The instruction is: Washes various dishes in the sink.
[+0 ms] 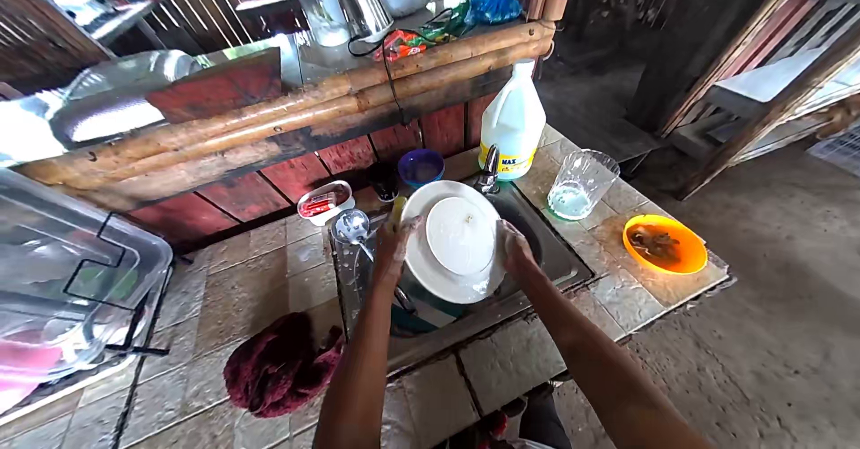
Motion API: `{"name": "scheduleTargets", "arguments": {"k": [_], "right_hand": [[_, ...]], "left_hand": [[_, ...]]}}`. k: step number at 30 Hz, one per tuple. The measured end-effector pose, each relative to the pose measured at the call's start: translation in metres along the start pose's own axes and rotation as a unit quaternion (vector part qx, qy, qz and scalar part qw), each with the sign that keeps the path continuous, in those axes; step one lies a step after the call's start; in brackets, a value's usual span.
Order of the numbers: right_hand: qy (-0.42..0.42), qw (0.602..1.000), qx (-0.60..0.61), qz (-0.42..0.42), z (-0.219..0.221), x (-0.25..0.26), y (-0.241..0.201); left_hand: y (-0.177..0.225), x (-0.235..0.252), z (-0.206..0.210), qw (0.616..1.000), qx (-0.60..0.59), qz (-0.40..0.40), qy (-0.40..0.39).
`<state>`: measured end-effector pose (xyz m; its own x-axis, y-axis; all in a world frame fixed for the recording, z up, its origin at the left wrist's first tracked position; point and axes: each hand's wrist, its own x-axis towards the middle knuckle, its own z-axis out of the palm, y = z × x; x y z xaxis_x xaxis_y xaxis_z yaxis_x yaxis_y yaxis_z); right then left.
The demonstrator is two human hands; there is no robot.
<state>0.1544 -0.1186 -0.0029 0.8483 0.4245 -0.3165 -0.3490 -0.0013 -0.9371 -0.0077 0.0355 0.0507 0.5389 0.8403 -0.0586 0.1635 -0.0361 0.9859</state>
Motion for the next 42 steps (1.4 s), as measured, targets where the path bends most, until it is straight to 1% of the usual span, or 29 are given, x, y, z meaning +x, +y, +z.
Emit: {"name": "scheduleTargets", "arguments": {"k": [1, 2, 3, 4, 5, 6, 7, 8, 9, 10, 11, 12, 13, 15, 18, 19, 20, 21, 22, 23, 24, 26, 28, 30, 32, 34, 36, 39, 42], "right_hand": [[-0.02, 0.999, -0.033, 0.005, 0.009, 0.001, 0.004], [-0.044, 0.997, -0.054, 0.021, 0.017, 0.003, 0.007], [-0.079, 0.994, -0.048, 0.051, 0.024, 0.005, 0.009], [-0.112, 0.989, -0.007, 0.092, 0.029, 0.005, 0.008], [-0.139, 0.981, 0.051, 0.126, 0.032, 0.003, 0.006], [-0.176, 0.968, 0.122, 0.13, 0.03, -0.002, 0.001], [-0.207, 0.952, 0.198, 0.109, 0.025, -0.009, -0.002], [-0.217, 0.938, 0.258, 0.078, 0.019, -0.018, -0.006], [-0.217, 0.933, 0.28, 0.056, 0.012, -0.026, -0.008], [-0.208, 0.937, 0.273, 0.059, 0.004, -0.033, -0.008], [-0.192, 0.947, 0.245, 0.083, -0.001, -0.04, -0.011], [-0.176, 0.956, 0.209, 0.106, -0.005, -0.046, -0.016], [-0.167, 0.962, 0.183, 0.116, -0.009, -0.05, -0.019], [-0.141, 0.974, 0.138, 0.114, -0.015, -0.058, -0.025], [-0.056, 0.993, 0.034, 0.103, -0.016, -0.066, -0.036], [-0.028, 0.995, 0.002, 0.092, -0.016, -0.066, -0.039], [-0.008, 0.997, -0.025, 0.077, -0.017, -0.066, -0.042], [0.006, 0.997, -0.047, 0.06, -0.017, -0.064, -0.043], [0.014, 0.997, -0.066, 0.045, -0.016, -0.062, -0.042], [0.02, 0.996, -0.083, 0.031, -0.015, -0.059, -0.041], [0.024, 0.995, -0.099, 0.019, -0.013, -0.056, -0.04], [0.021, 0.991, -0.133, 0.0, -0.008, -0.05, -0.039], [0.012, 0.987, -0.158, -0.016, -0.001, -0.044, -0.037], [-0.01, 0.983, -0.181, -0.03, 0.01, -0.04, -0.037], [-0.049, 0.979, -0.197, -0.035, 0.031, -0.039, -0.039], [-0.099, 0.977, -0.19, -0.022, 0.063, -0.042, -0.036], [-0.151, 0.974, -0.17, -0.001, 0.104, -0.042, -0.022], [-0.208, 0.966, -0.153, 0.034, 0.169, -0.046, 0.004], [-0.265, 0.951, -0.153, 0.028, 0.219, -0.049, 0.035]], "left_hand": [[0.009, -0.001, -0.001, 0.996, -0.069, -0.034, -0.036], [0.017, -0.006, 0.001, 0.993, -0.094, -0.047, -0.06], [0.023, -0.013, 0.005, 0.994, -0.074, -0.036, -0.078], [0.028, -0.024, 0.012, 0.995, -0.015, -0.01, -0.097], [0.036, -0.038, 0.02, 0.989, 0.076, 0.019, -0.128], [0.044, -0.055, 0.029, 0.97, 0.177, 0.048, -0.161], [0.042, -0.071, 0.04, 0.943, 0.258, 0.093, -0.186], [0.029, -0.083, 0.049, 0.919, 0.304, 0.152, -0.201], [0.013, -0.088, 0.057, 0.901, 0.319, 0.195, -0.221], [-0.002, -0.087, 0.063, 0.892, 0.306, 0.219, -0.25], [-0.013, -0.081, 0.068, 0.887, 0.288, 0.234, -0.276], [-0.021, -0.072, 0.071, 0.882, 0.286, 0.249, -0.279], [-0.026, -0.062, 0.072, 0.882, 0.296, 0.266, -0.253], [-0.042, -0.038, 0.065, 0.893, 0.332, 0.272, -0.141], [-0.071, -0.005, 0.033, 0.926, 0.335, 0.17, 0.021], [-0.076, 0.002, 0.022, 0.928, 0.34, 0.128, 0.078], [-0.075, 0.007, 0.013, 0.927, 0.354, 0.062, 0.11], [-0.073, 0.013, 0.006, 0.917, 0.381, -0.021, 0.116], [-0.075, 0.019, 0.003, 0.899, 0.414, -0.089, 0.108], [-0.08, 0.024, 0.001, 0.884, 0.436, -0.132, 0.099], [-0.087, 0.029, 0.002, 0.873, 0.452, -0.159, 0.092], [-0.09, 0.037, 0.0, 0.863, 0.463, -0.183, 0.082], [-0.079, 0.039, -0.009, 0.879, 0.424, -0.201, 0.084], [-0.056, 0.033, -0.025, 0.896, 0.379, -0.199, 0.116], [-0.021, 0.02, -0.046, 0.911, 0.341, -0.187, 0.139], [0.007, 0.005, -0.067, 0.921, 0.314, -0.171, 0.154], [0.018, -0.003, -0.084, 0.928, 0.3, -0.157, 0.155], [0.014, 0.0, -0.099, 0.921, 0.318, -0.169, 0.15], [0.0, 0.015, -0.109, 0.896, 0.354, -0.219, 0.154]]}}
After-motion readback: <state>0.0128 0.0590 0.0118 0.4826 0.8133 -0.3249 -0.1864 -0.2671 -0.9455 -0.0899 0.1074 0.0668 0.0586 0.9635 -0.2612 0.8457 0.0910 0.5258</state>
